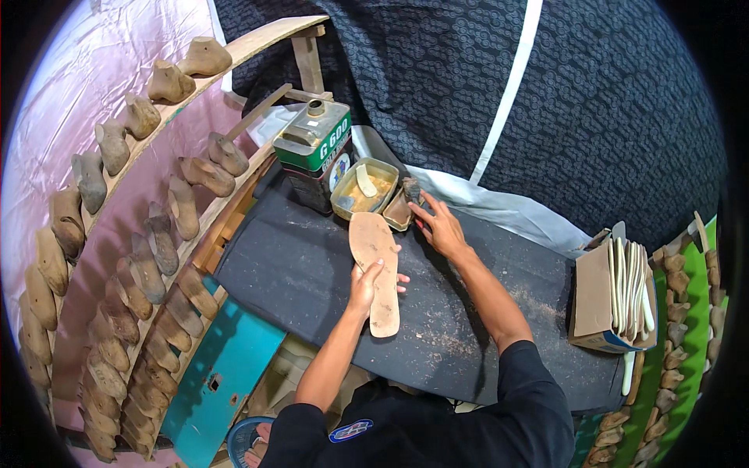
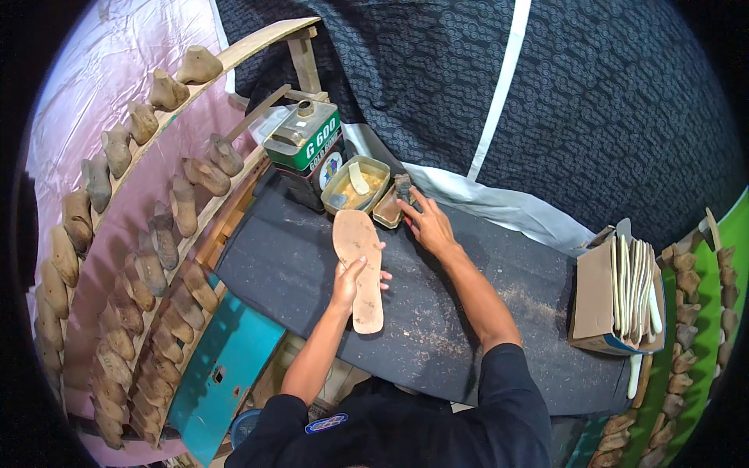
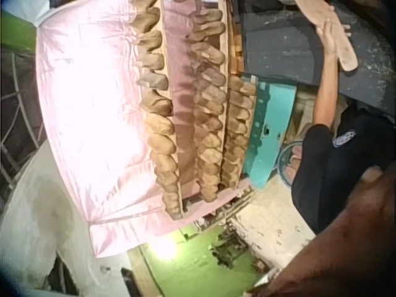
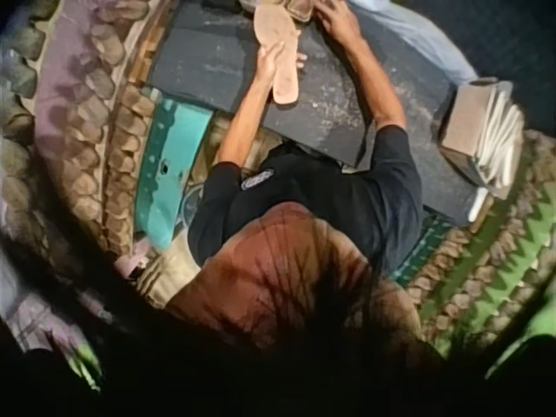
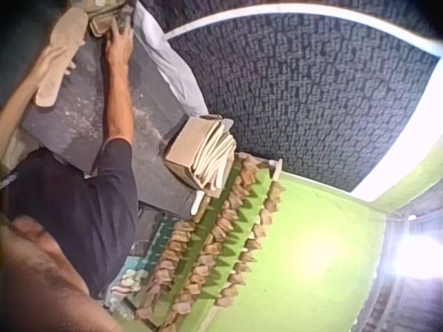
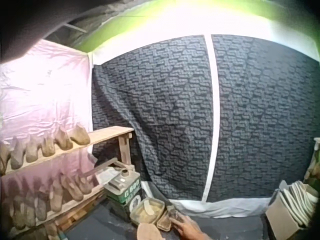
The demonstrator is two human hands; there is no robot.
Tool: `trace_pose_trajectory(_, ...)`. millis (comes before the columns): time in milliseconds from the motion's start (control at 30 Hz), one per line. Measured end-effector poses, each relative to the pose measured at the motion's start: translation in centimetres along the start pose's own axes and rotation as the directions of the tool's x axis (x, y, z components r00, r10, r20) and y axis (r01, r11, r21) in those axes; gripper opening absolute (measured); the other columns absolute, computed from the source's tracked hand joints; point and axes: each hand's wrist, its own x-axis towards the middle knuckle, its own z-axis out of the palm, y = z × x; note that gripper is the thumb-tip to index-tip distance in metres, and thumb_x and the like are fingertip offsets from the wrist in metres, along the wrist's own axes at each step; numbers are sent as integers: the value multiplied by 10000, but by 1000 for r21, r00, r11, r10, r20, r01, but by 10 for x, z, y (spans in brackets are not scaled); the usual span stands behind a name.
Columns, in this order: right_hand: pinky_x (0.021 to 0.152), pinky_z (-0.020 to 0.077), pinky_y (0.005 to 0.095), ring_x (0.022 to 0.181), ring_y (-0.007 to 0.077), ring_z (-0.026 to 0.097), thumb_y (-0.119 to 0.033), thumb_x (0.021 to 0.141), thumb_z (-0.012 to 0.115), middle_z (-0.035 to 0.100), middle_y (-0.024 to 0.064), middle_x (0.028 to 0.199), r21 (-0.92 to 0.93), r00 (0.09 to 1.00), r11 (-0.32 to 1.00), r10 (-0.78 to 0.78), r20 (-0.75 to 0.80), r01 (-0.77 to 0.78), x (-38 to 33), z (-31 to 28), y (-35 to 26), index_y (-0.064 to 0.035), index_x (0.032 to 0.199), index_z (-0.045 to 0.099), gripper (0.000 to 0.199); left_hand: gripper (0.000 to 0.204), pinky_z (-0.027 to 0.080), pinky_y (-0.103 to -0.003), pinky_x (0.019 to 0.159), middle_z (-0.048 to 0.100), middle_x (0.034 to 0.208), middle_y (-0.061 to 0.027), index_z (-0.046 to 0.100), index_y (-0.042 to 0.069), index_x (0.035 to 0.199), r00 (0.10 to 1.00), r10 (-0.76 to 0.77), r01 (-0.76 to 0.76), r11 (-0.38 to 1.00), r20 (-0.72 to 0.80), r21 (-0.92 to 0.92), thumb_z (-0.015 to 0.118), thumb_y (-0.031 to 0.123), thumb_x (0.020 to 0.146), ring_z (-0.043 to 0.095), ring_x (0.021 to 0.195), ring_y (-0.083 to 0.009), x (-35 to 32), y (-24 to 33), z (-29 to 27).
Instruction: Applying adhesive to the edges and surface of shoe soles using a brush.
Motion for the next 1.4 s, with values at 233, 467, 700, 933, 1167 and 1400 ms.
trace_pose_trajectory(233, 853, 532, 418, 1028, 297, 571, -110, 828, 698, 450, 100, 1465, -55, 993, 992, -116, 8, 117, 16, 3, 9, -219, 1255, 635, 446, 491, 613, -369, 528, 566, 1327, -192, 358, 15, 1427, 990, -98, 99, 995, 106, -5, 480, 209, 993, 696, 741, -297, 0, 7, -12)
trace_pose_trajectory(467, 925, 517, 345, 1128, 309, 640, 59, 901, 570, 622, 167, 1284, 422, 951, 907, 136, -277, -7, 25, 6, 11, -30, 1185, 603, 300, 550, 601, -489, 771, 533, 1357, -183, 362, 38, 1443, 972, -185, 188, 982, 148, -9, 421, 392, 1026, 640, 1037, -311, 12, 1, -24)
trace_pose_trajectory(700, 847, 507, 315, 1075, 168, 626, -27, 901, 662, 672, 77, 1146, 776, 798, 629, 492, -349, -49, 23, -7, 16, -35, 1038, 651, 138, 595, 530, -553, 894, 513, 1370, -155, 368, 62, 1451, 954, -210, 236, 966, 214, -105, 364, 479, 1028, 579, 1144, -314, 18, 1, -28)
trace_pose_trajectory(933, 819, 535, 330, 1039, 243, 653, 62, 794, 686, 670, 86, 1097, 500, 962, 863, 192, -196, -70, 23, -22, -2, -39, 1020, 690, 247, 610, 542, -526, 871, 535, 1345, -153, 371, 62, 1450, 959, -208, 231, 967, 193, -107, 388, 483, 1008, 587, 1121, -300, 22, 0, -35)
trace_pose_trajectory(1167, 867, 536, 374, 1044, 312, 648, 44, 762, 704, 675, 102, 1146, 255, 979, 966, 22, -202, 31, 21, -2, 11, -48, 989, 700, 244, 629, 559, -505, 842, 540, 1338, -154, 363, 51, 1452, 958, -228, 243, 968, 176, -66, 417, 478, 993, 591, 1117, -292, 22, -3, -32)
trace_pose_trajectory(1400, 863, 519, 387, 1015, 327, 634, 65, 720, 696, 684, 122, 1123, 289, 973, 957, 39, -227, 29, 21, 3, 9, -43, 965, 699, 268, 611, 560, -511, 844, 534, 1350, -156, 355, 62, 1462, 960, -221, 243, 963, 171, -121, 379, 473, 1011, 592, 1121, -296, 19, -1, -33)
